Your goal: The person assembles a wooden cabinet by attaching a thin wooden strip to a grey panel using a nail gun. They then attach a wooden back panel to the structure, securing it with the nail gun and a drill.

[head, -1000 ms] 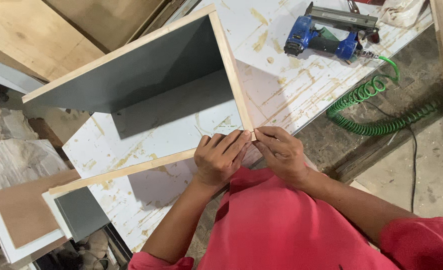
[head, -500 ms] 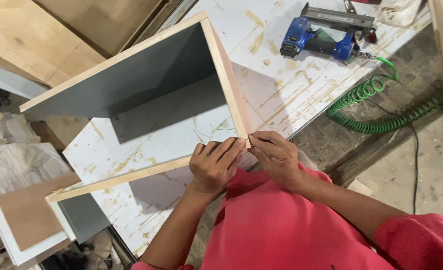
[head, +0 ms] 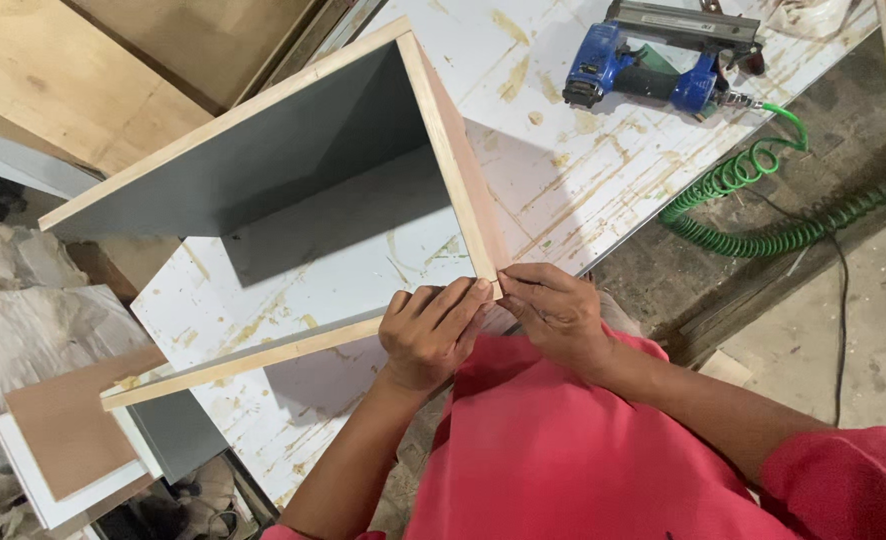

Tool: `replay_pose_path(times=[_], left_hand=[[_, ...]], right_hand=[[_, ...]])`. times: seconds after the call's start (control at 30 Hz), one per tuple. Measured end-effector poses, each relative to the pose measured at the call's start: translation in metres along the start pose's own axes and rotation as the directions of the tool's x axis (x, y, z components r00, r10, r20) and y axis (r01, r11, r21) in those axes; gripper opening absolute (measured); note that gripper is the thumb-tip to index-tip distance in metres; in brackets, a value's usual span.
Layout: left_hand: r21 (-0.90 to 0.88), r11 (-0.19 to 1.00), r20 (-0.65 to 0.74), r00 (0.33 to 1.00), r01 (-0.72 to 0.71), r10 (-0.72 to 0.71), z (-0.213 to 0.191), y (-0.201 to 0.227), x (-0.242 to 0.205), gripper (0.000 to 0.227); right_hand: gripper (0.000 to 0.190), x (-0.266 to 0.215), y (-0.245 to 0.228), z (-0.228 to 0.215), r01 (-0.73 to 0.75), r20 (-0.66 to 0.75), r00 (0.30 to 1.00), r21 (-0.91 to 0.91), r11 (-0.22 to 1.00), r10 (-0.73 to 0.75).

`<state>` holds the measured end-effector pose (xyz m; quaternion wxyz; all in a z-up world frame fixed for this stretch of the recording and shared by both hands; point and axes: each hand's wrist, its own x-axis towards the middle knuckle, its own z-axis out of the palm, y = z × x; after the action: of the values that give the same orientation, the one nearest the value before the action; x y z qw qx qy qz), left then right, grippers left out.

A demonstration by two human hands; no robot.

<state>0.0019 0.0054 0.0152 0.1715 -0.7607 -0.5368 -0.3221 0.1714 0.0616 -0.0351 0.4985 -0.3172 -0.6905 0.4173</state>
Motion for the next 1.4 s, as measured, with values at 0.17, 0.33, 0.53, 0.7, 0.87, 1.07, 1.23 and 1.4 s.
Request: replay_pose_path(times=[0.17,0.33,0.53,0.7,0.87,1.07,1.23,1.4], left_hand=[[-0.006,1.0,-0.009,1.0,0.005,-0.005,-0.001,0.002,0.003,0.016],[-0.007,1.0,-0.002,1.0,-0.001,0.001,0.001,0.0,0.002,0.022],[0.001,1.0,0.002,1.0,0.025,-0.025,0.001,0.001,0.001,0.022],[-0.006,1.0,0.03,0.999,0.027,-0.027,0.001,-0.001,-0.001,0.022],[0.034,0.997,0.06,0.996,0.068,-0.07,-0.001,0.001,0.0,0.022],[0.038,0.999,0.045,0.999,0.011,-0.013,-0.008,-0.001,0.012,0.012],[0.037,0.999,0.038,0.999,-0.025,0.024,-0.01,-0.002,0.014,0.013],[-0.002,1.0,0.025,0.999,-0.021,0.021,-0.014,0.003,0.015,0.008]], right_hand=[[0.023,-0.005,-0.008,0.009,-0.021,-0.152,0.988,0.13,0.991,0.041],[0.01,-0.005,0.013,0.0,0.099,-0.047,0.994,-0.02,0.995,-0.1],[0.025,-0.014,0.09,-0.023,0.16,0.185,0.975,-0.215,0.963,-0.121],[0.047,0.097,0.192,-0.086,0.058,0.124,0.992,-0.659,0.75,0.032],[0.063,0.155,0.303,-0.124,0.173,0.214,0.942,-0.97,0.172,0.257],[0.058,0.199,0.289,-0.133,0.075,0.284,0.671,-0.945,0.318,0.685],[0.046,0.199,0.287,-0.14,-0.005,0.287,0.734,-0.904,0.427,0.616],[0.041,0.161,0.189,-0.158,-0.138,0.223,0.828,-0.809,0.572,0.515]])
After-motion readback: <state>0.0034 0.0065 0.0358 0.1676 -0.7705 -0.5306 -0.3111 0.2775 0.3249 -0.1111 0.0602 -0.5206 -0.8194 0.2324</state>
